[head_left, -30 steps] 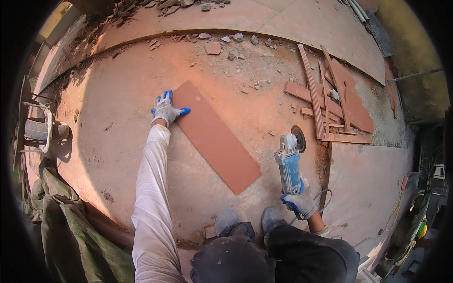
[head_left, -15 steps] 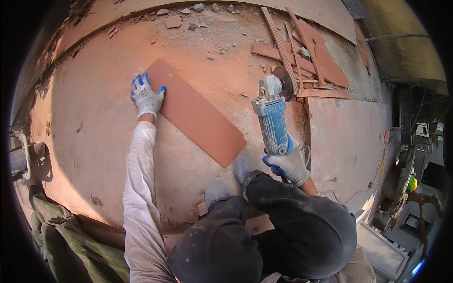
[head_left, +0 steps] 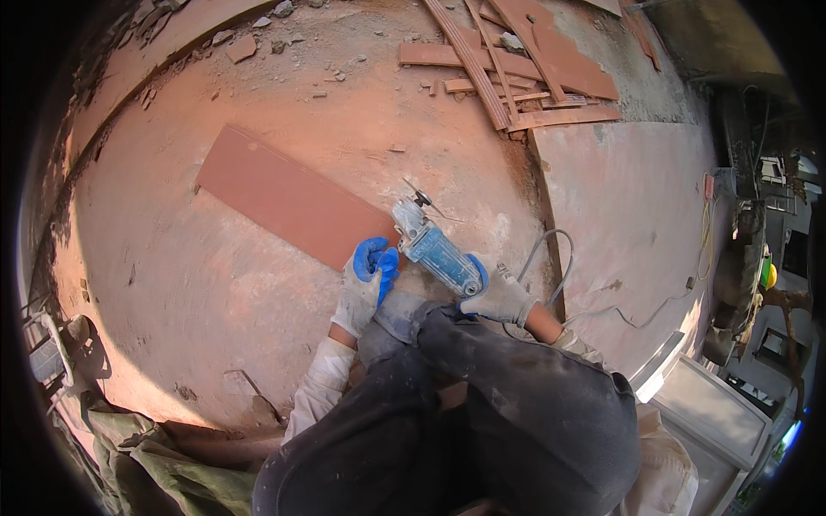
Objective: The person uses a handheld angle grinder to cut a red rectangular tile on the floor, then lifts and repositions the tile to continue cutting along a different edge. The person briefly carries the tile to a tiled area and returns to the work spot to resume cutting.
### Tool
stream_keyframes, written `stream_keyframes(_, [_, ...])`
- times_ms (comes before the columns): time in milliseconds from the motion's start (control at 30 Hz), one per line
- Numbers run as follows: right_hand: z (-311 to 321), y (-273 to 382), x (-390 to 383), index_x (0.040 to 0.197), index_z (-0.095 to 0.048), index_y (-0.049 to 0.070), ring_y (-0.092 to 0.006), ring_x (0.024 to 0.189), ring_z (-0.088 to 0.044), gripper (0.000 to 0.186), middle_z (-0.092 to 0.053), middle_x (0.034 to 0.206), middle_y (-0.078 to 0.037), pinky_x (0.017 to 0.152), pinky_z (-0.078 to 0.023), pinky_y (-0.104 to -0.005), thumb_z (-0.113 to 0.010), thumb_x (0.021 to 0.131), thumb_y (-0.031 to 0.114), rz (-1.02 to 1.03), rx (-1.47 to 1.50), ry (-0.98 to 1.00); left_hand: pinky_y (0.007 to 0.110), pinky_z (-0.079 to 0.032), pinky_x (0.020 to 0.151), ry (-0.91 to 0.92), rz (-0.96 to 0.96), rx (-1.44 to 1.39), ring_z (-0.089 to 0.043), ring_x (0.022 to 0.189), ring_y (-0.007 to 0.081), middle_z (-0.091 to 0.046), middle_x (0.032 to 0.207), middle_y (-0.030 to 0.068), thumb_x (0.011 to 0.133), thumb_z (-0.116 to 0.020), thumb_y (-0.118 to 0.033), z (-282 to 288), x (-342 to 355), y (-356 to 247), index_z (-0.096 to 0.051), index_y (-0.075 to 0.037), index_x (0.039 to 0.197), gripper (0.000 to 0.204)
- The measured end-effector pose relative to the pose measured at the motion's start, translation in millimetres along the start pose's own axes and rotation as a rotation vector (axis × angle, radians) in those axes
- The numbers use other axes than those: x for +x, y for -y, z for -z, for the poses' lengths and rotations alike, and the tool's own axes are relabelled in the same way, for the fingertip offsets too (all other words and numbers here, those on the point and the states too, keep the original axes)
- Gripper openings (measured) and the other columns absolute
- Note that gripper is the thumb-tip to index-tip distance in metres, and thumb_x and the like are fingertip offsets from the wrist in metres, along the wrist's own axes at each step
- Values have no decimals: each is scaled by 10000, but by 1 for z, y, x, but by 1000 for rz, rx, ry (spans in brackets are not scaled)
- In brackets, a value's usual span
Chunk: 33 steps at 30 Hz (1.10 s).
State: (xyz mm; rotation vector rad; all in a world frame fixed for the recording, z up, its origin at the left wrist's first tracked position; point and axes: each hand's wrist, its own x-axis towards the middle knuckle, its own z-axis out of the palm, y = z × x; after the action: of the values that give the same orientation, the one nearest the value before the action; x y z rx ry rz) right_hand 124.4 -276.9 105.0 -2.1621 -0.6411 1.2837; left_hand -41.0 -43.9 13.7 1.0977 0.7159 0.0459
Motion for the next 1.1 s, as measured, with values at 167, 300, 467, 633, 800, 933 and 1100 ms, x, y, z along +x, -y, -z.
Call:
stream_keyframes(167, [-25,-25,-4,1406,-624,11,-468,1118,-722,770,-744,1194,-306,999,-581,-469,-858,738,314,-24,-37,8,245,-564,702,69,-14,246,-675,866,65,-769,1065,60,1043,-832,-248,2,0,14,-642,-13,1377,450])
stream_keyframes(300, [-30,-22,-1,1381,-637,31,-461,1110,-735,741,-754,1157,-311,982,-588,-474,-852,735,322,-77,-4,91,225,-527,650,63,63,171,-638,793,53,-759,1030,26,1024,-856,-245,1,-4,11,-650,-19,1363,457])
stream_keyframes(467, [-22,-20,2,1364,-638,37,-441,1037,-757,712,-768,1079,-287,925,-609,-467,-843,738,305,-92,-21,104,218,-482,598,85,150,231,-589,715,36,-732,966,-11,1002,-886,-247,-4,-4,1,-674,-28,1313,435])
stream_keyframes(633, [-26,-24,-1,1346,-635,31,-429,950,-772,689,-772,1058,-279,862,-630,-466,-838,748,305,-70,-40,130,275,-522,717,119,30,291,-599,816,56,-731,970,3,1050,-826,-234,-19,-12,-7,-726,20,1209,316])
stream_keyframes(800, [-29,-30,-1,1399,-610,27,-407,946,-781,737,-776,1056,-272,855,-639,-465,-838,760,314,-145,-101,187,305,-486,628,84,84,397,-563,694,70,-698,840,-1,1011,-871,-255,-24,-12,-11,-744,5,1123,311])
stream_keyframes(933, [-27,-37,-2,1478,-575,31,-402,983,-780,813,-774,1093,-275,878,-639,-458,-840,764,315,-155,-57,177,389,-543,726,77,21,514,-661,749,221,-730,895,98,959,-905,-369,-22,-10,-1,-730,-2,1129,441])
stream_keyframes(1100, [-28,-39,-1,1533,-550,9,-400,1038,-774,885,-759,1157,-297,917,-632,-447,-838,769,350,-93,-46,165,330,-506,627,-6,-153,654,-584,636,117,-698,807,39,975,-903,-317,-23,-8,19,-736,-9,1095,371])
